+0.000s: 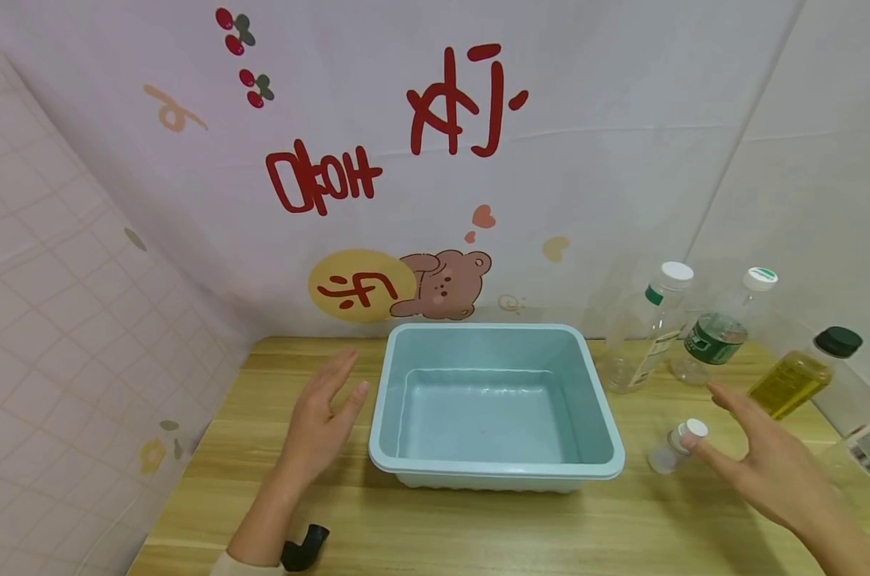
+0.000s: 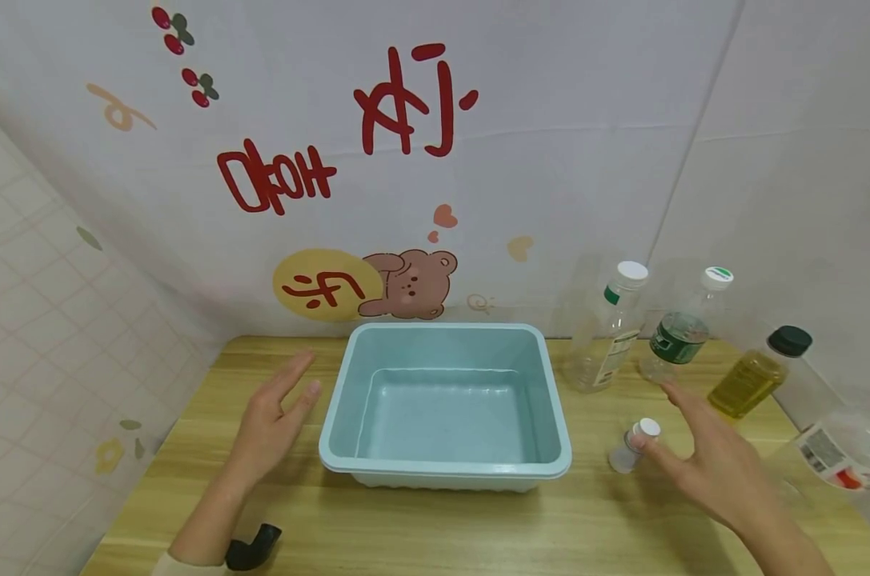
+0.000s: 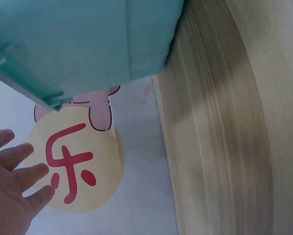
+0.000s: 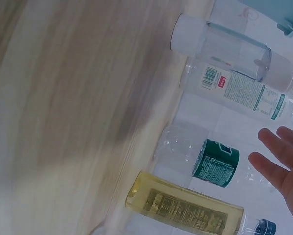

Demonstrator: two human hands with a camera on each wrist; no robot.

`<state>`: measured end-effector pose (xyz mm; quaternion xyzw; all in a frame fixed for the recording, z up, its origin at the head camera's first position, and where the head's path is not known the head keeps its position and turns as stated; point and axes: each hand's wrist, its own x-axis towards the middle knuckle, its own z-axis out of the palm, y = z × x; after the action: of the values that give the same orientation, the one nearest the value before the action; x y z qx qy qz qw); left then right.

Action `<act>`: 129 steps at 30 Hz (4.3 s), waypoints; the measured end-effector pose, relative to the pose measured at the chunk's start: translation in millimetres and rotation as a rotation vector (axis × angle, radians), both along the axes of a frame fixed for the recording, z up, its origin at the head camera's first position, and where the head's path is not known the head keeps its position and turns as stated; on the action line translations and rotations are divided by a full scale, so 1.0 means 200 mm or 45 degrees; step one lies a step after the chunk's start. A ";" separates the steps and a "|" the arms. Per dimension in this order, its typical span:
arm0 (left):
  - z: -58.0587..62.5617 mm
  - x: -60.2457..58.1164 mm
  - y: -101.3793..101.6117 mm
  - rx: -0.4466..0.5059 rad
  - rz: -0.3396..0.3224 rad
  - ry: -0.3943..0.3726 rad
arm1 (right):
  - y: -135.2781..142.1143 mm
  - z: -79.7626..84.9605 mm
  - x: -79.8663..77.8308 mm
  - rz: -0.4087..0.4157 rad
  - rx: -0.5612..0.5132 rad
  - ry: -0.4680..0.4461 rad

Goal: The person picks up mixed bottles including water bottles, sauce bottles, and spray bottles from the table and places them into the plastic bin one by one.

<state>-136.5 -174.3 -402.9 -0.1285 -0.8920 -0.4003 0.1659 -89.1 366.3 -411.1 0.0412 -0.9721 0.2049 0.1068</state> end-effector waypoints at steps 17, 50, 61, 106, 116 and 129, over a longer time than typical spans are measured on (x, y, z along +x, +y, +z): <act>-0.03 0.01 0.07 0.194 -0.069 -0.071 | -0.04 -0.04 0.00 0.036 -0.068 0.020; -0.03 0.03 0.10 0.385 -0.093 -0.020 | -0.03 -0.11 0.00 -0.030 -0.144 -0.007; 0.13 0.10 0.16 0.385 -0.076 -0.043 | -0.02 -0.11 0.00 -0.066 -0.156 -0.028; 0.10 0.12 0.16 0.330 -0.067 0.022 | -0.16 0.32 -0.07 0.028 -0.237 0.474; 0.10 0.11 0.16 0.342 -0.098 0.060 | -0.20 0.41 -0.12 0.110 -0.253 0.592; 0.11 0.12 0.16 0.349 -0.099 0.043 | -0.30 0.49 -0.15 0.123 -0.313 0.536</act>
<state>-113.0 -141.7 -381.1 -0.1458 -0.8205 -0.5222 0.1814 -119.4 306.1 -312.7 0.1161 -0.8932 0.3132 0.3011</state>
